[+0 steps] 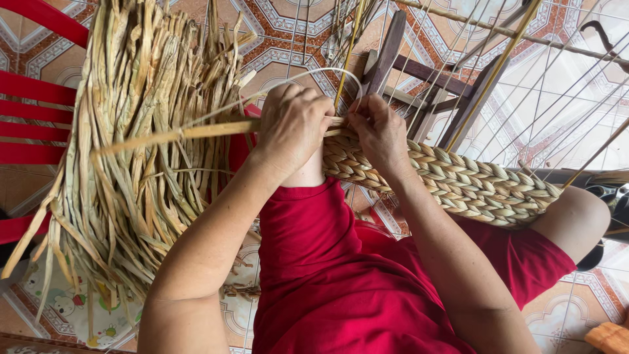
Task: The person weaves a mat using dried palm leaves on a wooden frame. They repeatedly pull new strands through the existing weave, interlace them, and tighten the structure to extend the mat's length.
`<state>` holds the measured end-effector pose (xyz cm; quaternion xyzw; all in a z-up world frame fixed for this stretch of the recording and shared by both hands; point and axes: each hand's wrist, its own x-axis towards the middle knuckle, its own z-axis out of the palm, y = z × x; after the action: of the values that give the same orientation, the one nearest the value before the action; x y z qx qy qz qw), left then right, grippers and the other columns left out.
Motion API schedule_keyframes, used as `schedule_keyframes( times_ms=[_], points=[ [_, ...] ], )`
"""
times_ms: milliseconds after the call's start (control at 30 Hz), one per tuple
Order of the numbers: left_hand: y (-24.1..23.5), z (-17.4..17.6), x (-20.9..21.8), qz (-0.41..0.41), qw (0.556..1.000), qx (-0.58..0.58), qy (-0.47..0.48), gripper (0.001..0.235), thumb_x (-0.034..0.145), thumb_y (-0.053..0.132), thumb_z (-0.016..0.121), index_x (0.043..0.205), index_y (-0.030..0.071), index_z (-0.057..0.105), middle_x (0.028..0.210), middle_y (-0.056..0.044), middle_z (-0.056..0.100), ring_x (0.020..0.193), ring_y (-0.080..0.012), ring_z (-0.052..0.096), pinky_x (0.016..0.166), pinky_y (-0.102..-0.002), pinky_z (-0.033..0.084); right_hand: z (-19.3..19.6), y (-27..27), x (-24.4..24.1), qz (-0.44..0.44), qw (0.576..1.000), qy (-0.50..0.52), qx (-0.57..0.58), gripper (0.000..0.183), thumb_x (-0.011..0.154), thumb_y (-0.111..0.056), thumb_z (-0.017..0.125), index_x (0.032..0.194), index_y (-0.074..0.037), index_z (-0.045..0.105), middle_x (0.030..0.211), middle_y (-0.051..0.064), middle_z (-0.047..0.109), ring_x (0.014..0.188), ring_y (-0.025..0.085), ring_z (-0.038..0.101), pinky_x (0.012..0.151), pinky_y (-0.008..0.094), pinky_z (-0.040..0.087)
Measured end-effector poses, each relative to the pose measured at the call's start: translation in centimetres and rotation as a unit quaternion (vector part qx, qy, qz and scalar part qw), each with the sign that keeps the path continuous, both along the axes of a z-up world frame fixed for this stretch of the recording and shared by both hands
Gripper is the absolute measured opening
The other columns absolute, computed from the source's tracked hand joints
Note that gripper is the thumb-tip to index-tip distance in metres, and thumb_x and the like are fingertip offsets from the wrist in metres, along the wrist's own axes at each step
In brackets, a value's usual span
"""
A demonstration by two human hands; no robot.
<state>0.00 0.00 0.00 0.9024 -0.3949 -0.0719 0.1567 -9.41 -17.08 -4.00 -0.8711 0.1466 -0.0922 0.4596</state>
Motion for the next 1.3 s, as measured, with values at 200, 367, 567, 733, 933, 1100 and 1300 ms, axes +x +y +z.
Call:
schedule_keyframes(
  times_ms=[200,367,567,733,933,1100,1300],
  points=[
    [-0.6,-0.6,2.2,-0.021,0.997,-0.004,0.076,0.014,0.096,0.013,0.061,0.093,0.014,0.074,0.078,-0.015,0.076,0.072,-0.0285,0.074,0.081,-0.045,0.055,1.1,0.2,0.4,-0.015,0.998,0.029,0.046,0.007,0.099,-0.005,0.070,0.098,-0.004,0.063,0.072,0.004,0.067,0.060,0.008,0.058,0.053,0.027,0.048],
    [0.1,0.2,1.4,0.028,0.991,-0.061,0.115,0.019,0.093,0.016,0.061,0.102,0.020,0.077,0.082,-0.013,0.076,0.075,-0.0304,0.074,0.071,-0.045,0.056,1.6,0.2,-0.1,-0.020,0.996,0.030,0.086,0.007,0.097,-0.005,0.068,0.099,-0.003,0.062,0.073,0.002,0.068,0.056,0.006,0.059,0.049,0.026,0.047],
    [1.2,-0.6,1.1,0.025,0.977,-0.143,0.154,0.024,0.091,0.017,0.063,0.113,0.018,0.076,0.090,-0.007,0.079,0.079,-0.0270,0.076,0.069,-0.040,0.057,1.8,0.3,-0.2,-0.025,0.993,0.024,0.112,0.007,0.099,-0.006,0.066,0.101,-0.003,0.060,0.079,0.004,0.072,0.054,0.006,0.060,0.046,0.026,0.048],
    [3.0,0.2,2.5,-0.013,0.965,-0.092,0.246,0.023,0.093,0.019,0.070,0.114,0.018,0.077,0.089,-0.007,0.078,0.074,-0.0219,0.072,0.070,-0.037,0.058,2.5,-0.1,0.6,-0.038,0.989,0.068,0.130,0.010,0.103,-0.011,0.060,0.103,-0.002,0.057,0.079,0.006,0.075,0.052,0.008,0.062,0.044,0.025,0.048],
    [4.6,4.1,3.8,0.072,0.937,0.065,0.337,0.019,0.094,0.026,0.070,0.110,0.021,0.078,0.088,-0.003,0.078,0.071,-0.0161,0.065,0.073,-0.037,0.052,3.2,-0.9,0.5,-0.033,0.985,0.088,0.143,0.014,0.106,-0.015,0.057,0.110,-0.002,0.054,0.078,0.012,0.074,0.049,0.011,0.063,0.043,0.027,0.046],
    [3.9,3.5,1.7,0.026,0.992,-0.045,-0.113,0.022,0.085,0.026,0.078,0.094,0.007,0.072,0.098,-0.012,0.071,0.094,-0.0253,0.062,0.083,-0.039,0.055,3.4,-0.9,1.2,-0.029,0.978,0.114,0.174,0.015,0.104,-0.016,0.054,0.108,-0.001,0.051,0.078,0.012,0.075,0.044,0.013,0.060,0.039,0.029,0.046],
    [0.1,-2.0,-2.2,-0.055,0.990,-0.007,-0.132,0.011,0.091,0.005,0.072,0.101,0.004,0.070,0.105,-0.013,0.070,0.103,-0.0212,0.065,0.086,-0.036,0.060,5.0,-1.8,1.8,0.063,0.986,0.135,0.081,0.017,0.101,-0.015,0.059,0.106,0.000,0.056,0.081,0.011,0.075,0.052,0.012,0.070,0.042,0.029,0.051]
  ],
)
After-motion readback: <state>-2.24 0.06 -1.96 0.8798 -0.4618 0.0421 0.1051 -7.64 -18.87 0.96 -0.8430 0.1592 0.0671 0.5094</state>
